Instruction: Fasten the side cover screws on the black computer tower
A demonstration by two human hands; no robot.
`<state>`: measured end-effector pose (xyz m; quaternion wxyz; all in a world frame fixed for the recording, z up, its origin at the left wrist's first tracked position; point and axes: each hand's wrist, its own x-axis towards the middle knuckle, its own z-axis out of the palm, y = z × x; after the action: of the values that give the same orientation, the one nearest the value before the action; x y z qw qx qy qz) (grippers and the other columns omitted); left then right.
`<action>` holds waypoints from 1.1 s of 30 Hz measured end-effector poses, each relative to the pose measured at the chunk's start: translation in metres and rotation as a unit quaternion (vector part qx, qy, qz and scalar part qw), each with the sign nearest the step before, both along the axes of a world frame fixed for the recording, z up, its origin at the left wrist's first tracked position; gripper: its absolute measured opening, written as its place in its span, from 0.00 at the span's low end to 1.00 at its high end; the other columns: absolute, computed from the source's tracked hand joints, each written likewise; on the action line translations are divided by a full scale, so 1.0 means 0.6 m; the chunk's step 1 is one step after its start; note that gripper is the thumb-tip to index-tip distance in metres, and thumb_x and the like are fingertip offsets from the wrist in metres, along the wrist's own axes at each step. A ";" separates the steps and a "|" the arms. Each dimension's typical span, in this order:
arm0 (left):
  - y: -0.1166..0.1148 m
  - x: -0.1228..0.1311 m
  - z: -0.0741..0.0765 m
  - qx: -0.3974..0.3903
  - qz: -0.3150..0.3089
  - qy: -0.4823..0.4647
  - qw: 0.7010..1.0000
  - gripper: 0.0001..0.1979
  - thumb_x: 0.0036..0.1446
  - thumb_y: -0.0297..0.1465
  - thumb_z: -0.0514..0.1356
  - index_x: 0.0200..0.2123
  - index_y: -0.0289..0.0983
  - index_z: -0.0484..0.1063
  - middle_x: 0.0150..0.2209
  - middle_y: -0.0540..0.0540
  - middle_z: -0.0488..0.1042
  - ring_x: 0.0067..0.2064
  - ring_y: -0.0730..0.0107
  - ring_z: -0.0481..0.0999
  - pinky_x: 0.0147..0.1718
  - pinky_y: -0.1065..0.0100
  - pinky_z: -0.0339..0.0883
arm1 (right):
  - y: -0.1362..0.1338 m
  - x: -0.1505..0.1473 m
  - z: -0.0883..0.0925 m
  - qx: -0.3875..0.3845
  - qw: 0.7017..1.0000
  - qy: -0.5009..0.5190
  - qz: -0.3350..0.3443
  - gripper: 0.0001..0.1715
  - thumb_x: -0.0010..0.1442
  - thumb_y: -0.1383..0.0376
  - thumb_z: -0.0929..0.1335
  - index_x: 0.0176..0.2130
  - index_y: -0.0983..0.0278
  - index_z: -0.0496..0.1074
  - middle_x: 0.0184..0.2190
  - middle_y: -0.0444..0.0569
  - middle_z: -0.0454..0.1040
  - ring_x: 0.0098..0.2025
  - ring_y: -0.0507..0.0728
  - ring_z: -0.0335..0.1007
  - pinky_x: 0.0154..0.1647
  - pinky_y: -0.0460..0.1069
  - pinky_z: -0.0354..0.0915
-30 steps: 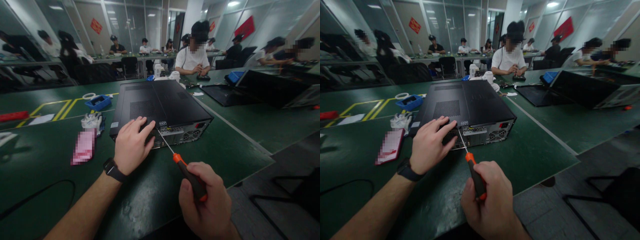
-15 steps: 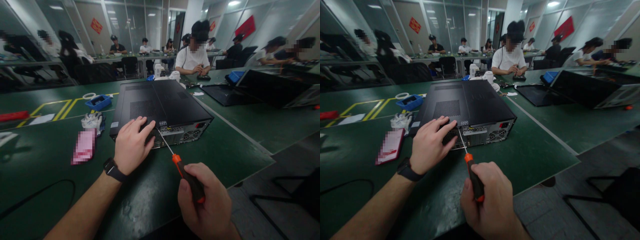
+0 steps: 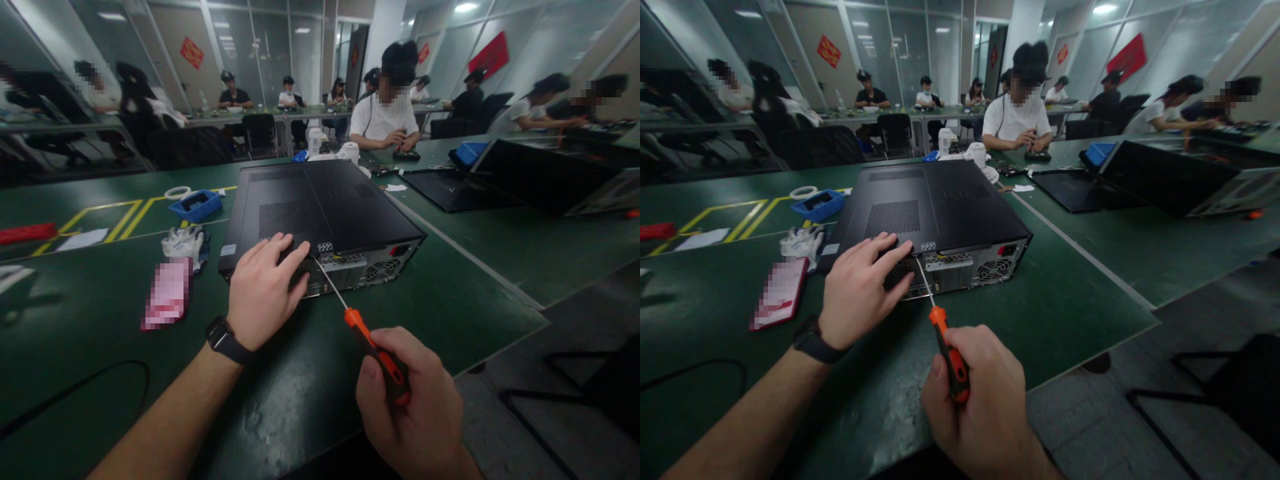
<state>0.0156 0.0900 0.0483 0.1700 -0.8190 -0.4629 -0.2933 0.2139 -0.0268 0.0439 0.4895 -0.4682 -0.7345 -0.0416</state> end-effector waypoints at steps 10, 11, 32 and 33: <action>-0.001 0.001 0.000 0.007 -0.002 0.000 1.000 0.21 0.63 0.33 0.61 0.59 0.38 0.73 0.59 0.37 0.75 0.62 0.50 0.73 0.62 0.49 0.67 | 0.000 -0.002 -0.001 -0.002 1.000 0.024 0.007 0.14 0.62 0.66 0.67 0.48 0.63 0.64 0.33 0.45 0.73 0.32 0.52 0.74 0.30 0.47 0.70; -0.001 0.001 0.000 0.007 -0.002 0.000 1.000 0.21 0.63 0.33 0.61 0.59 0.38 0.73 0.59 0.37 0.75 0.62 0.50 0.73 0.62 0.49 0.67 | 0.001 -0.002 -0.001 0.002 1.000 0.022 0.006 0.13 0.62 0.67 0.66 0.48 0.63 0.64 0.34 0.46 0.74 0.33 0.53 0.75 0.31 0.47 0.70; -0.002 0.001 0.000 -0.001 0.001 0.001 1.000 0.21 0.63 0.34 0.61 0.59 0.39 0.73 0.59 0.37 0.74 0.63 0.50 0.73 0.63 0.49 0.66 | 0.000 -0.001 0.005 0.001 1.000 0.002 -0.007 0.08 0.67 0.67 0.64 0.47 0.62 0.66 0.28 0.40 0.71 0.24 0.49 0.69 0.26 0.46 0.65; -0.002 0.001 0.000 0.000 0.001 0.001 1.000 0.21 0.63 0.33 0.61 0.59 0.39 0.73 0.60 0.37 0.74 0.63 0.50 0.73 0.63 0.49 0.66 | -0.001 -0.001 0.004 -0.001 1.000 0.008 -0.005 0.09 0.67 0.66 0.64 0.48 0.63 0.66 0.29 0.41 0.72 0.25 0.49 0.70 0.27 0.46 0.66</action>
<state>0.0164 0.0890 0.0483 0.1705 -0.8189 -0.4636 -0.2922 0.2134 -0.0272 0.0465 0.4949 -0.4728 -0.7280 -0.0398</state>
